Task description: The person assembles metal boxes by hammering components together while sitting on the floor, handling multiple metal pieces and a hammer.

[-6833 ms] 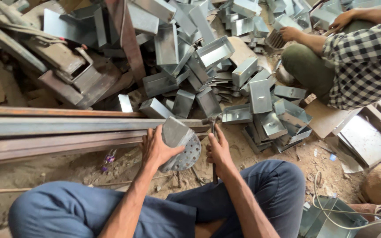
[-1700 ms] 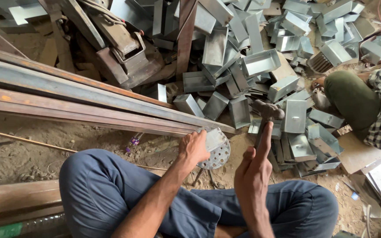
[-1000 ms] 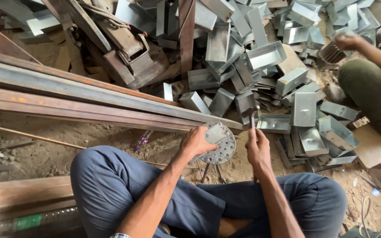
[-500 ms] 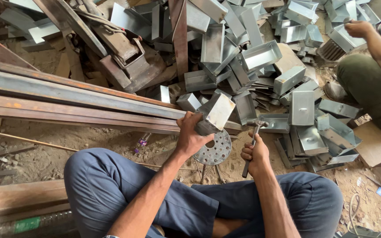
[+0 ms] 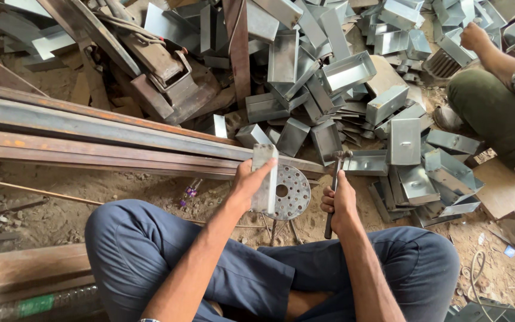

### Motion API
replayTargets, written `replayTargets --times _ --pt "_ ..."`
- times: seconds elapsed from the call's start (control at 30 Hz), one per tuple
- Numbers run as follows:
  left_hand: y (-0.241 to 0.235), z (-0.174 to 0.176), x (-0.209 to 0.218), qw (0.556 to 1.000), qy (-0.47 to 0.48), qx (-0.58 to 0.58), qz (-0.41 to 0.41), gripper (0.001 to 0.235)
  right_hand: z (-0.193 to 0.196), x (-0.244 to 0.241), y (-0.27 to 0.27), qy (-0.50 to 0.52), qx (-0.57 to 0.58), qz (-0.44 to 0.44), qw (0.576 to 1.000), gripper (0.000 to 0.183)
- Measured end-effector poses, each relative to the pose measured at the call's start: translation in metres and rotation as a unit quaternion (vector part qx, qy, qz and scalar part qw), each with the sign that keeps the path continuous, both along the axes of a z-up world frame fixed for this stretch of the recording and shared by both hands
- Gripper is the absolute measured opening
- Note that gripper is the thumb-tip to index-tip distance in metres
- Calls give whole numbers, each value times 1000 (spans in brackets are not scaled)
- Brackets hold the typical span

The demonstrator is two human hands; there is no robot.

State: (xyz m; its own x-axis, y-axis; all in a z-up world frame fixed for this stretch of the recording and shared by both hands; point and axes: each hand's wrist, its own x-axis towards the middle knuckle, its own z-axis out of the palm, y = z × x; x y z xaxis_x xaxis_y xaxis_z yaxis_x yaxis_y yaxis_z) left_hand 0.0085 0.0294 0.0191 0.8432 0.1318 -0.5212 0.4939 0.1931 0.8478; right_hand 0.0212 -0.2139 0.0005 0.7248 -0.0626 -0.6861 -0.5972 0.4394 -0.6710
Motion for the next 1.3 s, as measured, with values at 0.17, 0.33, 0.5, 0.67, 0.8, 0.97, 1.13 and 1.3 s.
replayTargets --times 0.17,0.33,0.5,0.67,0.8,0.97,1.13,1.3 --pt "10 -11 11 990 -11 -112 82 28 0 -1 -3 3 1 8 1000 46" --pt "15 0 8 975 -19 -155 159 26 0 0 -2 12 4 9 1000 46" --pt "17 1 8 968 43 -171 177 27 4 -3 0 6 -25 24 999 46" --pt "17 -7 12 951 16 -252 180 25 8 -4 1 3 -29 21 999 41" --pt "18 -15 13 947 33 -253 193 24 11 -3 3 5 -25 15 1000 38" --pt "15 -29 14 954 -4 -225 197 20 13 -4 3 -5 -16 26 1000 38" --pt "13 -31 13 959 -5 -202 200 15 13 -4 4 5 -15 20 1000 37" --pt "10 -31 12 965 -40 -201 167 13 9 -2 2 1 -25 29 999 32"
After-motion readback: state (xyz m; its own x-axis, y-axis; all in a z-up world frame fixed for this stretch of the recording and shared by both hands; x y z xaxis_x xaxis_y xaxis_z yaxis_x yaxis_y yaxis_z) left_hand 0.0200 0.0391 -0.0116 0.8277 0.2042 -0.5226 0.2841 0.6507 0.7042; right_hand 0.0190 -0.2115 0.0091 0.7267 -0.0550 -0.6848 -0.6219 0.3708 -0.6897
